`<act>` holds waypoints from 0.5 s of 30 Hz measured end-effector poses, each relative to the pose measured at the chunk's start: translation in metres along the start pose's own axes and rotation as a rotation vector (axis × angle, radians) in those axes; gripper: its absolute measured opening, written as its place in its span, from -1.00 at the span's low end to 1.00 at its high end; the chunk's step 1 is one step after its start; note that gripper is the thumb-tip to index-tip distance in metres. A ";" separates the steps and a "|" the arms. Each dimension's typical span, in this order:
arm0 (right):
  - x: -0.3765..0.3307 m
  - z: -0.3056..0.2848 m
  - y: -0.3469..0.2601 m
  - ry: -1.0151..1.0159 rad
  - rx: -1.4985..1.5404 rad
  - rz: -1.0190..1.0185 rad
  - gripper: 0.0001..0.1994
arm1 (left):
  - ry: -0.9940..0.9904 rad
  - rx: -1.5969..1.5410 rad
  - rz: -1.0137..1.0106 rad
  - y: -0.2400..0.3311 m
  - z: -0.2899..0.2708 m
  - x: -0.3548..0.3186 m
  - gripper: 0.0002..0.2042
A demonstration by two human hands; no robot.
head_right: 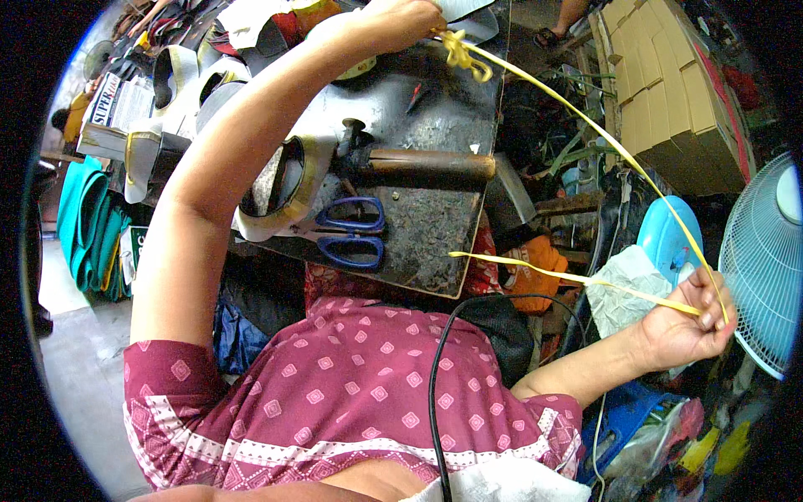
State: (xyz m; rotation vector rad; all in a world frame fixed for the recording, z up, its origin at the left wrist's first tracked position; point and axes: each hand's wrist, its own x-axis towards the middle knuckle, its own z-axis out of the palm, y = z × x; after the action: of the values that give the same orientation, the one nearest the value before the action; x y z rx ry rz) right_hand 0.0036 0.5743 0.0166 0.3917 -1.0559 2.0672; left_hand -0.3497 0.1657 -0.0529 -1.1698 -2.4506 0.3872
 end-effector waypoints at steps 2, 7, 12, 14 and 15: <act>0.006 -0.014 -0.016 0.066 0.065 -0.069 -0.76 | 0.037 -0.025 -0.039 0.009 -0.009 0.002 -0.86; 0.021 -0.041 -0.070 0.308 -0.031 -0.289 -0.73 | -0.091 0.081 -0.132 0.015 -0.032 -0.005 -0.85; 0.020 -0.044 -0.082 0.222 -0.067 -0.431 -0.71 | 0.011 -0.011 0.054 0.021 -0.026 -0.018 -0.77; 0.022 -0.025 -0.062 0.086 -0.008 -0.322 -0.69 | 0.073 -0.127 0.101 0.029 -0.032 -0.015 -0.73; 0.022 -0.011 -0.048 0.092 -0.137 -0.297 -0.70 | 0.105 -0.181 0.124 0.034 -0.042 -0.012 -0.71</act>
State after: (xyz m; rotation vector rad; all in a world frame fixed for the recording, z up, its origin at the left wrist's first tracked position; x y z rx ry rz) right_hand 0.0257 0.6112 0.0483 0.3571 -1.0115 1.7246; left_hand -0.3003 0.1800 -0.0325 -1.3847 -2.3686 0.1361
